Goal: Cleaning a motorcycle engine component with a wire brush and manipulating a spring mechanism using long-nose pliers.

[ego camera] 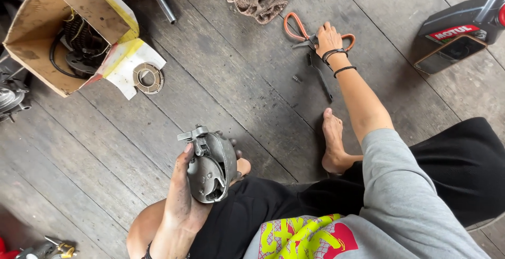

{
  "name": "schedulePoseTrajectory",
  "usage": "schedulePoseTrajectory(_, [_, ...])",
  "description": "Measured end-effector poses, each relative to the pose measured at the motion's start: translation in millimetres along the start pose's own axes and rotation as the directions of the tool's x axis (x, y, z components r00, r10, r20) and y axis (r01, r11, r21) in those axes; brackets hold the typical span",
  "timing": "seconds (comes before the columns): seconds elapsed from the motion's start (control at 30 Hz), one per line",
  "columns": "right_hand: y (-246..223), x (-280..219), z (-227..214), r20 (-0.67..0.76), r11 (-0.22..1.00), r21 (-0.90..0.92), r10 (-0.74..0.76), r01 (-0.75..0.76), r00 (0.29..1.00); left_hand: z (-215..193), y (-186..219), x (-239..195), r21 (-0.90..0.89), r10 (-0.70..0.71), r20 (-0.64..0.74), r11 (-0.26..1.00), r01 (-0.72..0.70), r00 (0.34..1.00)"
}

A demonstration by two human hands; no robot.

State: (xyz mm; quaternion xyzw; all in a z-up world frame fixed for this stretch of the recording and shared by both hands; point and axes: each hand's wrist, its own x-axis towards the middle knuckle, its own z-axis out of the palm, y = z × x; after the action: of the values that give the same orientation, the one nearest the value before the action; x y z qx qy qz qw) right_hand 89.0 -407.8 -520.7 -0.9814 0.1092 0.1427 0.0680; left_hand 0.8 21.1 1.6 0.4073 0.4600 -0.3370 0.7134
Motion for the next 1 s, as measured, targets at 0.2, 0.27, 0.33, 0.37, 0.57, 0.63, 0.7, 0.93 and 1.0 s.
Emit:
schedulePoseTrajectory(0.2, [5.6,-0.2,-18.3,0.061,0.983,-0.072,-0.167,0.171,0.984,-26.5,-11.5,15.1,-0.105,0.091,0.174,0.992,-0.074,0.981])
schedulePoseTrajectory(0.27, [7.5,-3.0,-30.2,0.127,0.980,-0.062,-0.183,0.191,0.975,-13.6,-5.3,6.3,-0.056,0.054,0.097,0.997,-0.049,0.994])
schedulePoseTrajectory(0.33, [8.2,-4.4,-43.9,0.193,0.976,-0.049,-0.201,0.214,0.960,-7.8,-2.1,2.9,-0.010,0.019,0.015,1.000,-0.019,1.000])
schedulePoseTrajectory(0.37, [8.4,-4.7,-51.2,0.218,0.980,0.005,-0.193,0.197,0.957,-8.2,-2.3,4.1,-0.008,0.010,0.011,1.000,-0.010,1.000])
schedulePoseTrajectory(0.57, [-4.9,-18.6,-103.4,0.334,0.981,0.186,-0.121,0.061,0.935,-17.3,-9.6,10.7,-0.036,0.070,0.160,0.997,-0.065,0.985])
schedulePoseTrajectory(0.63, [-13.7,-30.1,-130.5,0.405,0.953,0.300,-0.091,-0.038,0.910,-20.3,-12.4,14.0,-0.078,0.082,0.202,0.995,-0.067,0.976])
schedulePoseTrajectory(0.7, [-26.1,-40.1,-167.3,0.370,0.893,0.450,-0.164,-0.022,0.915,-20.7,-11.0,15.6,-0.002,0.062,0.178,0.998,-0.063,0.982])
schedulePoseTrajectory(0.93, [-91.9,-121.6,-341.8,0.048,0.655,0.689,-0.469,0.310,0.882,10.0,-12.4,0.9,-0.075,-0.081,0.101,0.993,0.088,0.992])
schedulePoseTrajectory(1.0, [-122.0,-175.5,-401.9,-0.002,0.439,0.856,-0.524,0.272,0.852,12.7,-18.2,-0.1,0.132,0.061,0.131,0.988,-0.078,0.989])
